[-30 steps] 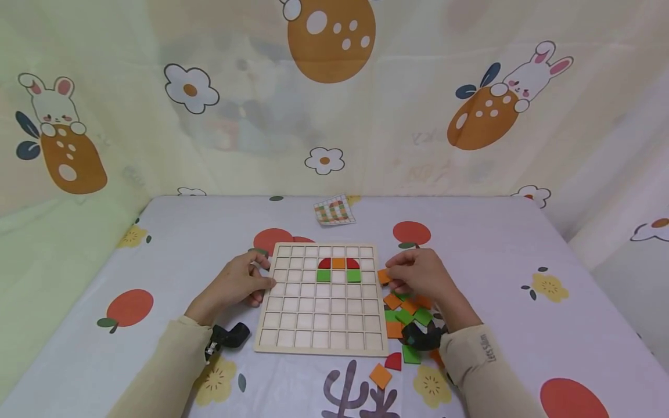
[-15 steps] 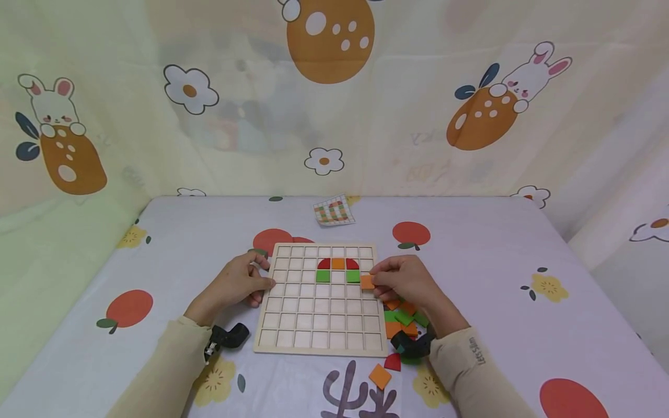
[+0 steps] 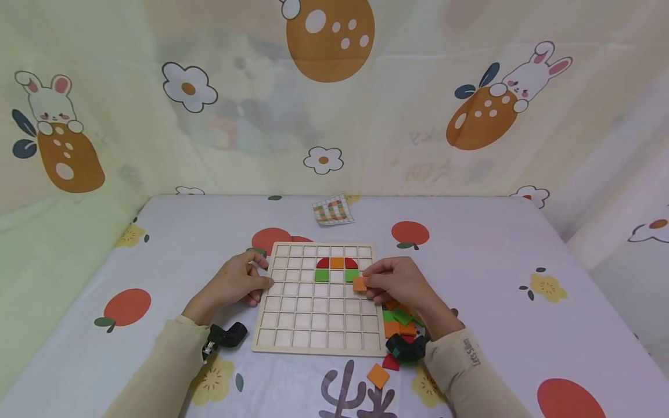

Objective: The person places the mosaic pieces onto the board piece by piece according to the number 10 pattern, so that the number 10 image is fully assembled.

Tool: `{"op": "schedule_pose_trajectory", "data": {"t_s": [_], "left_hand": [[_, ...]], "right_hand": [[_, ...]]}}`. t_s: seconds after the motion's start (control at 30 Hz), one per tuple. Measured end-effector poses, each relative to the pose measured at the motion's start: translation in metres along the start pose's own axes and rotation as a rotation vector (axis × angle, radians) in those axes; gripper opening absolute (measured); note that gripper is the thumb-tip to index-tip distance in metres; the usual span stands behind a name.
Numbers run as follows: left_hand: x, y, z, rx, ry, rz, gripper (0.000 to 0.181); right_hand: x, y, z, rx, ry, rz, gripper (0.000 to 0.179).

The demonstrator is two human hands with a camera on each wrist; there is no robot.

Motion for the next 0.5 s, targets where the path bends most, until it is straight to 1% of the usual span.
{"op": "schedule_pose_trajectory", "data": {"t_s": [0.2,0.33,0.5], "left_hand": [[0.001,-0.001,0.002,0.006,0.002,0.002,0.034],[0.001,-0.001,0.002,0.008,0.014,0.004,0.034],[0.001,0.0,0.002,0.008,0.018,0.003,0.034]], "right_hand": [[-0.001,0.007,0.002,-0.008,-0.006,0.021,0.026],[-0.002,0.01,0.002,-0.029,-0.008,0.009,0.025],[-0.002,0.013,0.001,-0.043,0.011,-0.023,0.022]]}}
Point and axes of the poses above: each hand's wrist, its own x-axis towards the middle knuckle, its own y-axis out of the palm, z = x × y, the point moved 3 cm from there along x, towards the middle knuckle, and after that the axes turned 2 degrees about z, right-handed, at the moved point
